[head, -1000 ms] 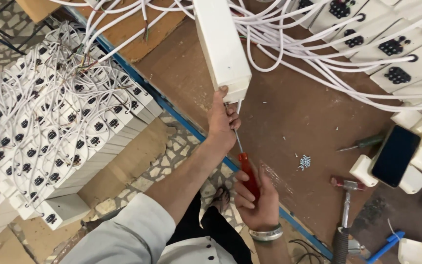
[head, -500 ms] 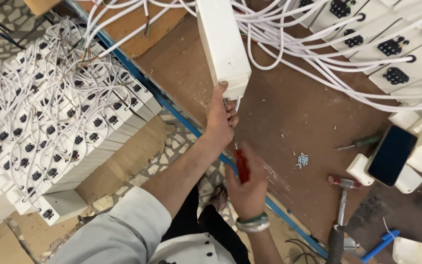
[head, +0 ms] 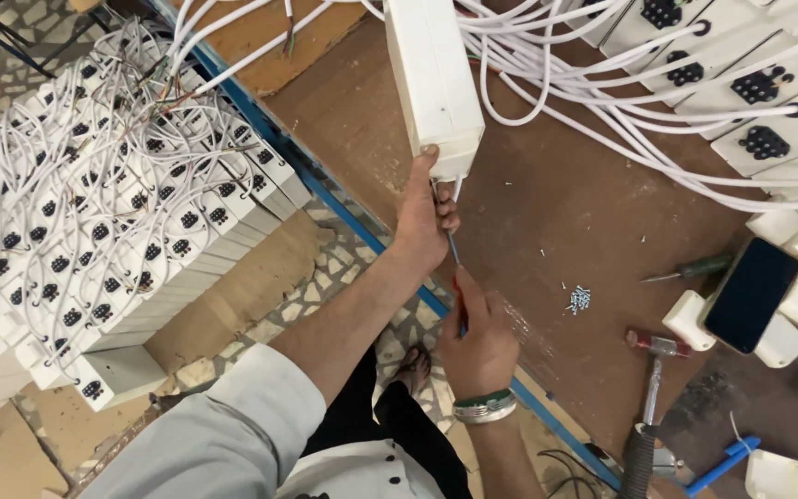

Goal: The person uses a screwdriver to tighten screws on a white plastic cover attached to a long white electrical box. They repeatedly adjust the box and the cover while securing it with multiple screws.

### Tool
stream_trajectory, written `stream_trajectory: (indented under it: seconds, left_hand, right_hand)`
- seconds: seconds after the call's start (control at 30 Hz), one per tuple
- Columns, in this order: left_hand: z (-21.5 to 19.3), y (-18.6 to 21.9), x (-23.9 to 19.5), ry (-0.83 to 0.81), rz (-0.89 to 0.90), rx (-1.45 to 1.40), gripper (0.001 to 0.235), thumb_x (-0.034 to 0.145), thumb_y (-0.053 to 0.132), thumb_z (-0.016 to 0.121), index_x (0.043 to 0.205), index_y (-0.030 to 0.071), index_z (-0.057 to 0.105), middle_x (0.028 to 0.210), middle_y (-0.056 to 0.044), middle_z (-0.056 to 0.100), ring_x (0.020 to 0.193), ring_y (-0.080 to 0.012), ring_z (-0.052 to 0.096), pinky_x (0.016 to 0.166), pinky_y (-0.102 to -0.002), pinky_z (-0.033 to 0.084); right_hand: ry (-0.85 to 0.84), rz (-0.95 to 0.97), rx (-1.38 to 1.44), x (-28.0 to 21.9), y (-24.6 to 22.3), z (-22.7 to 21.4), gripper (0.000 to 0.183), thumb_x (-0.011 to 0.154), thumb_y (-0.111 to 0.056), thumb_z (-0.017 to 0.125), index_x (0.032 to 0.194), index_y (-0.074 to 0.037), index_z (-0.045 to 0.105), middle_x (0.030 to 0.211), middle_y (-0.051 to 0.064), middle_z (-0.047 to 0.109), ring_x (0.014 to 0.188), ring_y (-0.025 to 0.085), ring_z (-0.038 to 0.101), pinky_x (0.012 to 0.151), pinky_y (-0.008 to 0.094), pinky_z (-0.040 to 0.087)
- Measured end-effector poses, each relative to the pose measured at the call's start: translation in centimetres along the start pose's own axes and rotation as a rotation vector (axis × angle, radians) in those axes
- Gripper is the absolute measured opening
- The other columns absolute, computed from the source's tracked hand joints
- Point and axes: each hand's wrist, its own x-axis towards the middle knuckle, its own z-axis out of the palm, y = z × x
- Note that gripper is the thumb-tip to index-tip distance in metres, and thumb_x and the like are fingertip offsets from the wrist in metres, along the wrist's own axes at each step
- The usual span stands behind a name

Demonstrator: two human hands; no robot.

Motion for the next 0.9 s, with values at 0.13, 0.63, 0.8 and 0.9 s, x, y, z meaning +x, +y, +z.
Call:
stream_trajectory:
  seconds: [0.13, 0.63, 0.8, 0.9]
  left_hand:
    - [0.6, -0.2, 0.3, 0.063, 0.000, -0.023, 0.042, 0.079, 0.054, 0.075, 0.088, 0.019, 0.054, 0.059, 0.010, 0.035, 0.047, -0.0057, 0.026, 0.042, -0.026, 0.019]
    - [0.6, 0.0, -0.2, 0.100, 0.016, -0.007, 0.046, 0.079, 0.055, 0.074, 0.093, 0.015, 0.055, 0.060, 0.007, 0.036, 0.048, -0.0073, 0.029, 0.043, -0.026, 0.022]
    - [0.6, -0.5, 0.1, 0.111, 0.060, -0.020, 0.042, 0.080, 0.053, 0.074, 0.093, 0.017, 0.057, 0.061, 0.008, 0.037, 0.048, -0.0060, 0.030, 0.043, -0.026, 0.021]
    - [0.4, -0.5, 0.0, 0.124, 0.068, -0.027, 0.043, 0.080, 0.053, 0.075, 0.091, 0.016, 0.056, 0.062, 0.007, 0.036, 0.048, -0.0064, 0.030, 0.042, -0.026, 0.022]
  right_hand:
    - [-0.021, 0.401, 0.480, 0.3, 0.5, -0.9, 0.046, 0.095, -0.014, 0.064, 0.141, -0.011, 0.058, 0.109, 0.010, 0.073, 0.080, 0.017, 0.067, 0.060, 0.031, 0.053]
    - [0.045, -0.139, -0.011, -0.5, 0.7, 0.3, 0.038, 0.104, -0.013, 0.069, 0.141, -0.005, 0.060, 0.114, 0.011, 0.069, 0.093, 0.023, 0.070, 0.074, 0.039, 0.057]
    - [-0.062, 0.633, 1.128, -0.7, 2.3, -0.8, 0.040, 0.103, -0.027, 0.062, 0.134, -0.002, 0.061, 0.096, 0.008, 0.066, 0.062, 0.013, 0.054, 0.049, 0.028, 0.042]
    - [-0.080, 0.907, 1.319, -1.2, 2.9, -0.2, 0.041, 0.103, -0.029, 0.060, 0.135, -0.004, 0.063, 0.080, 0.004, 0.061, 0.048, 0.008, 0.045, 0.038, 0.023, 0.034]
